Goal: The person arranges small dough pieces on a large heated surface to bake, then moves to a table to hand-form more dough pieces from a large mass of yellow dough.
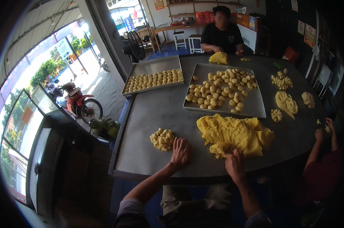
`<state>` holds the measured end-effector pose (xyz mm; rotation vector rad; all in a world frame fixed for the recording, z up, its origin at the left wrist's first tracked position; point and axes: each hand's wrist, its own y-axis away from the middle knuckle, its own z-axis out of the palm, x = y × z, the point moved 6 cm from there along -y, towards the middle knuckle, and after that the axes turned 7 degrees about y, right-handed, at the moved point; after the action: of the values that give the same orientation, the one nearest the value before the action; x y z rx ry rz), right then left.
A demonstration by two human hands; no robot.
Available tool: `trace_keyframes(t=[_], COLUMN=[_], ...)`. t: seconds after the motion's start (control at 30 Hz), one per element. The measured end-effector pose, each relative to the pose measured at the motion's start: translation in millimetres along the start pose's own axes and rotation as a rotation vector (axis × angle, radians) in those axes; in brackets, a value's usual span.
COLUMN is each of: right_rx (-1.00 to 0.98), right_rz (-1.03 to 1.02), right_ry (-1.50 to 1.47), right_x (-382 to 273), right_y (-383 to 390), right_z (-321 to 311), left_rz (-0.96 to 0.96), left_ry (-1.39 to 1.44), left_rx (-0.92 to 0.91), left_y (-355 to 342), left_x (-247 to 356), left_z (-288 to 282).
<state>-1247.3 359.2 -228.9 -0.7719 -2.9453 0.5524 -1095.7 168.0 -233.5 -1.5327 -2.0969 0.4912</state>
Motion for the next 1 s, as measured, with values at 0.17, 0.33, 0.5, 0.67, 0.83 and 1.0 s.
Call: trace_keyframes(t=[0.17,0.33,0.5,0.67,0.83,1.0], right_rx=[-0.036,-0.025,-0.056,0.117,-0.059,-0.120], right_rz=[0.169,0.201,0.323,0.273,0.156,0.214], right_ry=[-0.193,-0.035,-0.366,-0.367,-0.220,-0.273], right_x=[18,-12,-5,0,8,22], right_y=[3,17,11,11,5,10], right_z=[-6,-23,-13,-6,-6,-13], left_rz=[-0.076,0.222,0.054,0.113,0.004,-0.285], left_ry=[0.115,0.149,0.190,0.119,-0.099,-0.138], left_rx=[-0.126,-0.059,-0.181,-0.081,-0.121,-0.068], left_y=[-14,-11,-16,-14,-2,13], left_x=[-9,4,-13,4,4,7], left_z=[15,20,23,15,17,11])
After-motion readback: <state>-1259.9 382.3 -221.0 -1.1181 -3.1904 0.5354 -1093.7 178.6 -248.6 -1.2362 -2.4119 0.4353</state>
